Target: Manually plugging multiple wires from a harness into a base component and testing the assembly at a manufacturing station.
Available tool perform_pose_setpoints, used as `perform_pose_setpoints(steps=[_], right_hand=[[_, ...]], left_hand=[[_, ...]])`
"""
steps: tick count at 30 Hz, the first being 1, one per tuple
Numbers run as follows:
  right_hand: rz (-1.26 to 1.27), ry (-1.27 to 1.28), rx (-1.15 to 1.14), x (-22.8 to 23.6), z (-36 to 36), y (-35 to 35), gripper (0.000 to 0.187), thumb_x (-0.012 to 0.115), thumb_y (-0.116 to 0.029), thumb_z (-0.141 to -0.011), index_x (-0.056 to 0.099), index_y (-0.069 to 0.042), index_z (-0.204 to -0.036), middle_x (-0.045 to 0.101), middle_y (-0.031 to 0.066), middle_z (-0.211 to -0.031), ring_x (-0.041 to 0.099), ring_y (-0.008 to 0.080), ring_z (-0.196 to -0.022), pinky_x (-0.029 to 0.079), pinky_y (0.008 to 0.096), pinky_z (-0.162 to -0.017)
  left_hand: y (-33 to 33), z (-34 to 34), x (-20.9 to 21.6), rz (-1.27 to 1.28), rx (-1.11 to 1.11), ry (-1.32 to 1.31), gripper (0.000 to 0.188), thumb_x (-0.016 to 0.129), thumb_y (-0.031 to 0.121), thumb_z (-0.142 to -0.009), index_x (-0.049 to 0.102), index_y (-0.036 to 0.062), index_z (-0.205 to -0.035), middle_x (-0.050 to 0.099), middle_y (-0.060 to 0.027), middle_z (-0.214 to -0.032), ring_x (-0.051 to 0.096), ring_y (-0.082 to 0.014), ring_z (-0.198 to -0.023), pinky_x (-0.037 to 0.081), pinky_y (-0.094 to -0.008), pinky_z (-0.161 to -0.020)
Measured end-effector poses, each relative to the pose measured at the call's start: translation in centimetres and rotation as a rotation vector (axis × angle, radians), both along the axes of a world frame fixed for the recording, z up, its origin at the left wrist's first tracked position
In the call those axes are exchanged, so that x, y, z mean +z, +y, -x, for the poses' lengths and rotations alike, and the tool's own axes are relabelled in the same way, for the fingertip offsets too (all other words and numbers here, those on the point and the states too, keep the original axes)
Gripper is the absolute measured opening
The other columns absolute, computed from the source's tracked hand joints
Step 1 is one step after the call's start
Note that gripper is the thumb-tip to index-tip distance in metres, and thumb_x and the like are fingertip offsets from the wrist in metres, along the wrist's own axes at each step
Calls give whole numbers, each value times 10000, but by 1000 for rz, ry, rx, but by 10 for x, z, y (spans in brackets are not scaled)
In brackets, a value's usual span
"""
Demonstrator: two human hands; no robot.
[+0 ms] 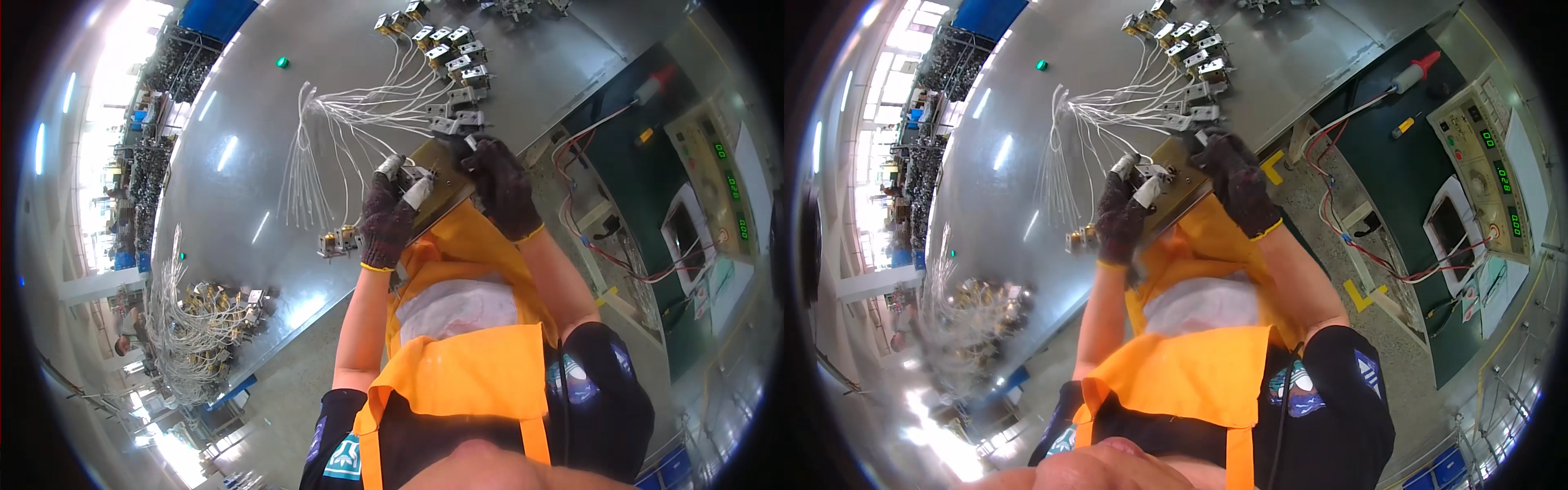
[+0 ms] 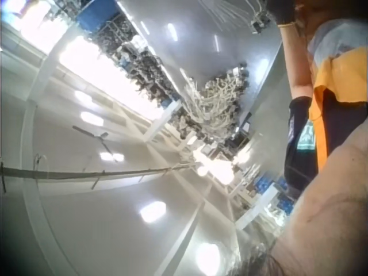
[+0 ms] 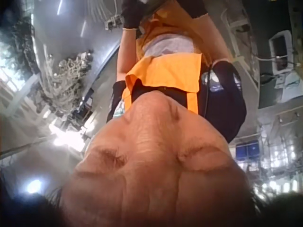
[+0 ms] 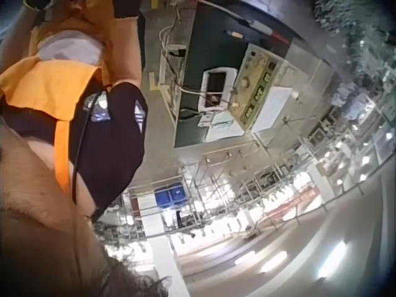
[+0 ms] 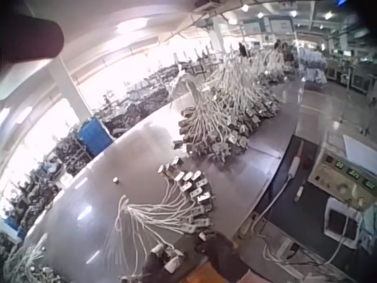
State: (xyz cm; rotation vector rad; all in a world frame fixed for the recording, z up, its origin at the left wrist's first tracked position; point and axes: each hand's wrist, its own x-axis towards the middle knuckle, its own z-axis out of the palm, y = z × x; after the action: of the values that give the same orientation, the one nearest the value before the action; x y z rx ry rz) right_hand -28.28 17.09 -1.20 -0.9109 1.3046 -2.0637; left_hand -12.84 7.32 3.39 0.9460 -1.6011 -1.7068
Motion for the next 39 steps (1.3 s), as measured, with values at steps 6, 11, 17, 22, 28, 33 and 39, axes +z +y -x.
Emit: perform_pose_setpoints(steps=[6,11,17,22,28,33,39], right_hand=[[-315,-464,95,6,2,34,272,471,-194,-1016,585,-34,-1203,619,45,-913,627,111,-838,529,256,-721],[-245,-10,47,6,-19,46,293,570,-179,-983,586,-43,-1242,679,80,-924,631,103,-697,528,252,-650],[-262,502,29,5,-26,32,298,607,-142,-950,606,-52,-1234,699,112,-946,673,128,-736,538,277,-648],[-167,713,-73,-5,-33,22,292,608,-113,-941,623,-48,-1226,701,123,-965,689,145,-775,545,277,-674],[-198,-292,235,-4,-48,31,313,593,-71,-951,604,-9,-1258,703,72,-1010,668,105,-833,551,251,-715],[-228,-40,173,-2,-50,29,304,583,-52,-953,611,-2,-1252,704,74,-998,667,108,-850,551,236,-747],[-208,-462,152,14,-37,24,285,617,-46,-919,652,-30,-1202,701,82,-1036,677,183,-904,547,299,-821]], left_hand=[[12,19,-1,706,-17,-562,434,662,139,-900,504,-6,-1278,630,-103,-1100,603,-189,-981,480,-312,-887],[3,18,5,706,-95,-493,552,741,274,-827,536,-7,-1255,652,-206,-1043,647,-349,-969,504,-406,-843],[4,9,7,684,-93,-464,547,738,229,-830,534,13,-1289,663,-196,-1036,661,-318,-952,518,-385,-810],[-3,5,3,278,-104,-308,533,731,218,-831,547,9,-1285,668,-180,-1036,666,-277,-929,523,-381,-803],[-4,3,3,718,-114,-493,522,734,188,-827,549,6,-1280,670,-170,-1011,669,-268,-881,526,-352,-786],[-2,4,-3,561,-113,-328,521,745,201,-828,552,16,-1275,674,-165,-1007,678,-286,-904,535,-363,-771],[-6,10,-11,552,-70,-388,491,738,278,-836,579,6,-1212,677,-171,-992,674,-300,-910,526,-380,-797]])
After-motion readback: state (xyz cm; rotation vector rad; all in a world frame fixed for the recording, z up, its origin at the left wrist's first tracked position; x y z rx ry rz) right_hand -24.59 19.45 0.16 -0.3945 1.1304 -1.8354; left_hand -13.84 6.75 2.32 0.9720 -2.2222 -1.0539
